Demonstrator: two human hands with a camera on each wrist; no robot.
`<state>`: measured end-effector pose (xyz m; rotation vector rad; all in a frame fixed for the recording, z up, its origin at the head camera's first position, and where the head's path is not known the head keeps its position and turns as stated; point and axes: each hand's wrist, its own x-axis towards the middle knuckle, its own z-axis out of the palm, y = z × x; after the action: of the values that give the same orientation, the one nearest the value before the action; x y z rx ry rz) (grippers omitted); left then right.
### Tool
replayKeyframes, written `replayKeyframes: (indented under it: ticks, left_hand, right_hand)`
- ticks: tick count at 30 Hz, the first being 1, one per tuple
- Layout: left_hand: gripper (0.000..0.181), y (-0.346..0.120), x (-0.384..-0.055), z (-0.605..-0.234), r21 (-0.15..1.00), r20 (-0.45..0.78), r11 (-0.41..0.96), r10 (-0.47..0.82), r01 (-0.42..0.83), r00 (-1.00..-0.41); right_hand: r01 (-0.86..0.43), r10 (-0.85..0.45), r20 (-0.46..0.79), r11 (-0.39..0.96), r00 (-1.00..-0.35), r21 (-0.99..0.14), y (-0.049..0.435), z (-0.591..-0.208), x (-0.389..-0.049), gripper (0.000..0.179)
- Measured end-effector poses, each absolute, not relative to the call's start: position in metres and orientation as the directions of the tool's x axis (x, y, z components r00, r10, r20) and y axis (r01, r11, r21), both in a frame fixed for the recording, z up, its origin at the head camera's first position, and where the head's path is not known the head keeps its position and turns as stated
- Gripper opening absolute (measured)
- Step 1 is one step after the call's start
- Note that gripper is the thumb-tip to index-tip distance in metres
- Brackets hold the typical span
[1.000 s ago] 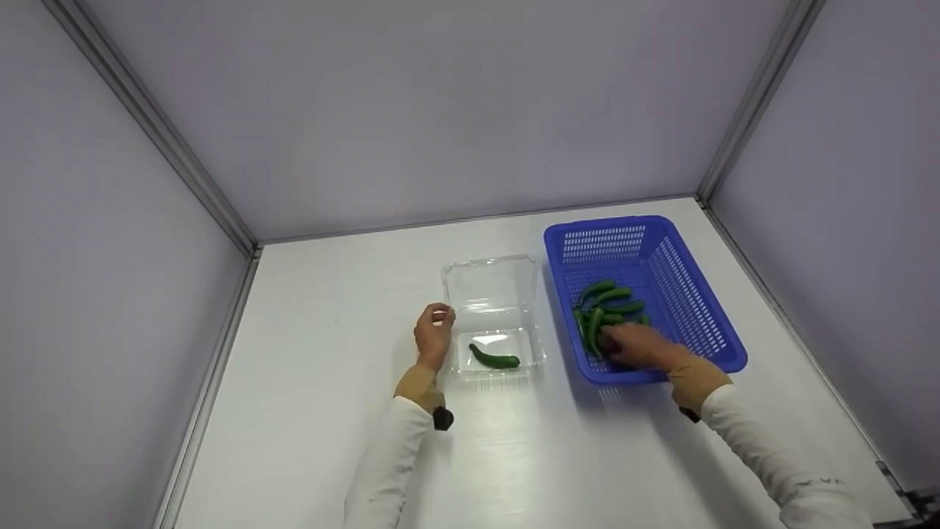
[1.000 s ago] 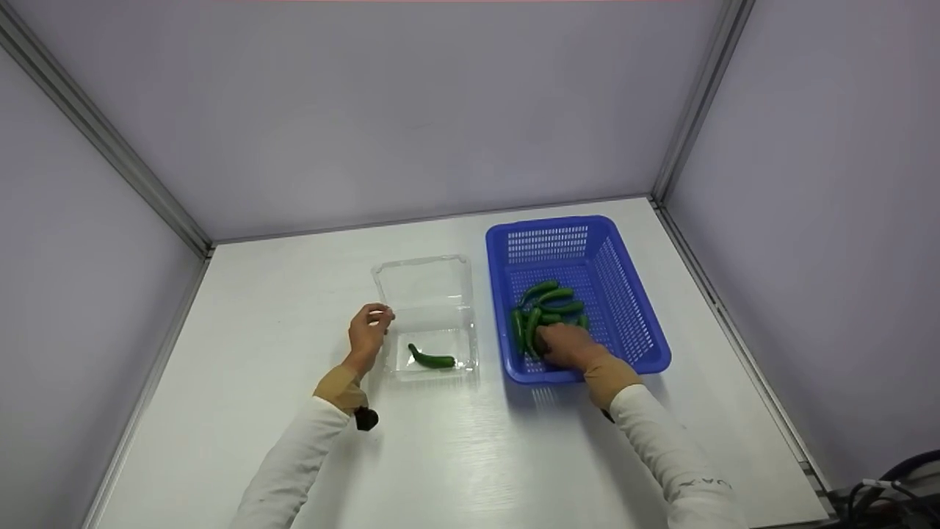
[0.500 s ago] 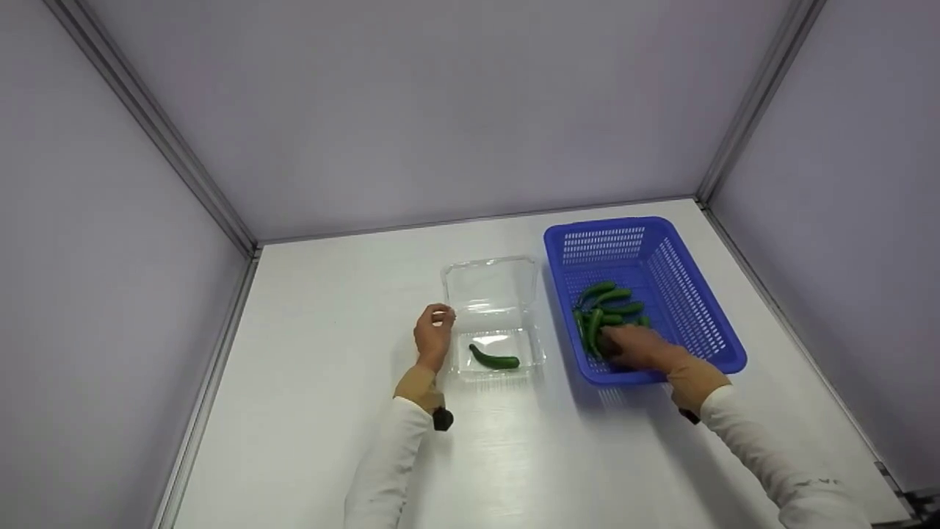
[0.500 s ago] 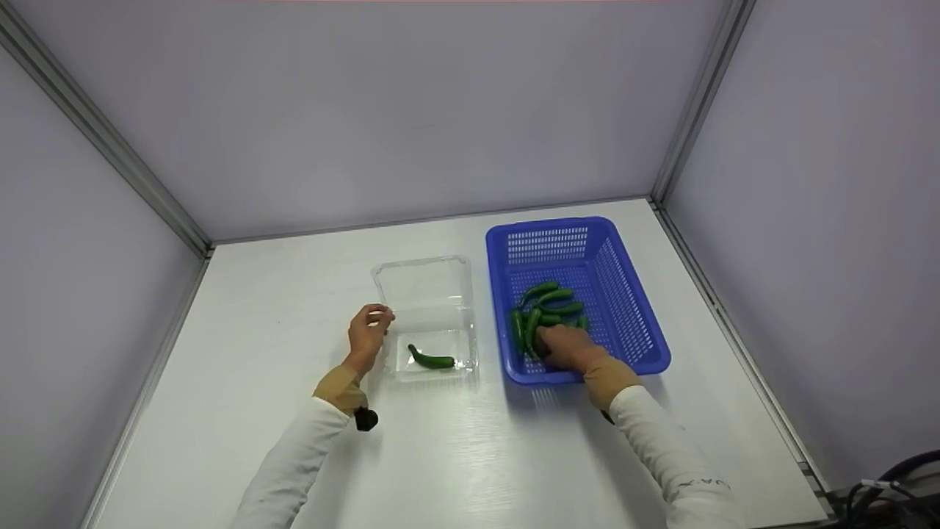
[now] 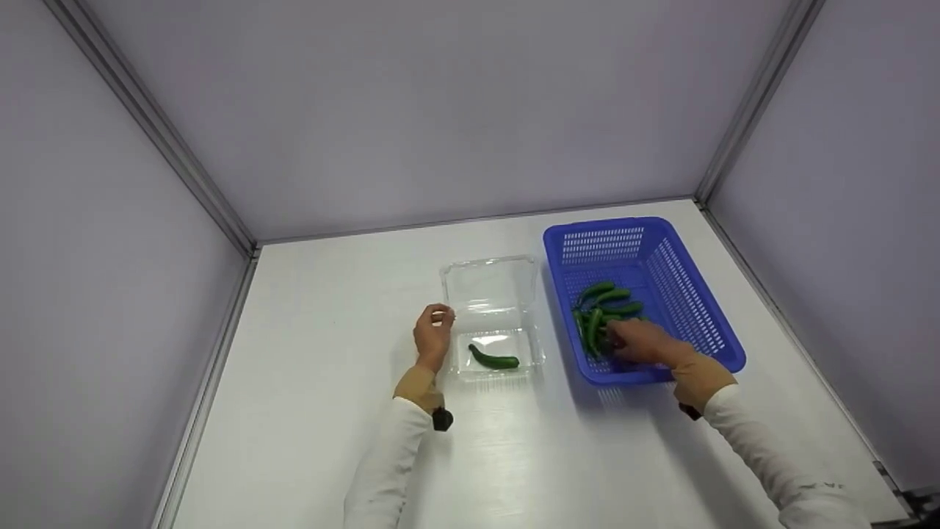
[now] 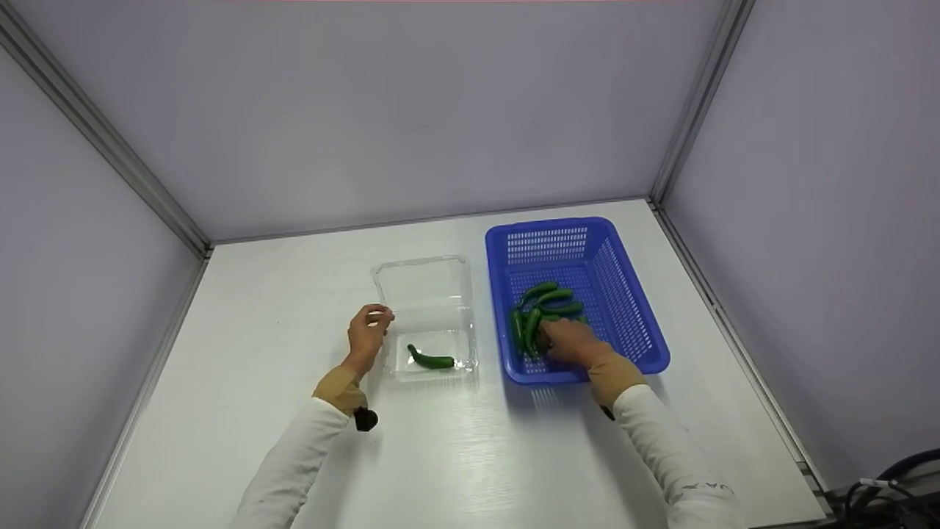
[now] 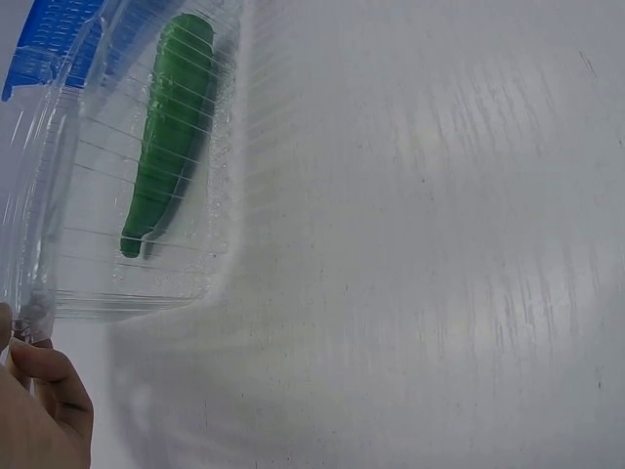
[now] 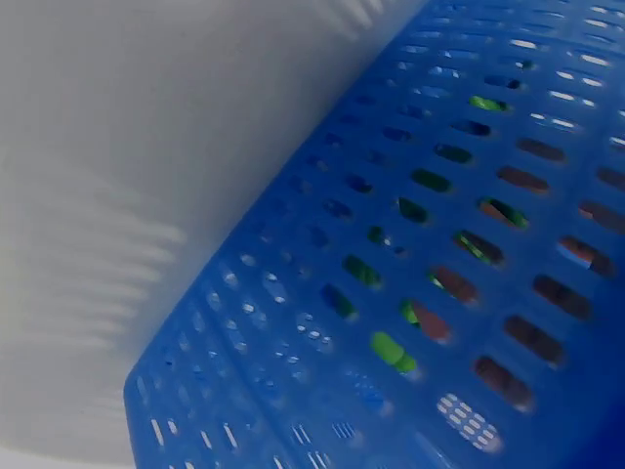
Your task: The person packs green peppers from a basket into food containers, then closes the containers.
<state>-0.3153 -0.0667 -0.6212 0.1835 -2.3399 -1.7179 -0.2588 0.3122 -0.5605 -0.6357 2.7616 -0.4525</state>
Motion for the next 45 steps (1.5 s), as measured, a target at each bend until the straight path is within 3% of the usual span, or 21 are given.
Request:
replayKeyframes:
  ticks: [13, 28, 45]
  left_hand:
    - [0.009, -0.066, -0.315, -0.616, 0.958, 0.067, 0.285, -0.24, -0.004, -0.968]
    - [0.009, -0.067, -0.314, -0.619, 0.955, 0.057, 0.296, -0.246, -0.019, -0.968]
    - [0.01, -0.065, -0.314, -0.62, 0.953, 0.068, 0.304, -0.241, -0.009, -0.968]
  right_hand:
    - [-0.331, -0.419, -0.192, 0.869, -0.888, -0.368, 0.323, -0.544, -0.262, 0.013]
    - [-0.39, -0.435, -0.033, 0.836, -0.9, -0.386, 0.315, -0.533, -0.26, 0.012]
    - [-0.376, -0.407, 0.027, 0.816, -0.913, -0.438, 0.299, -0.522, -0.261, 0.014]
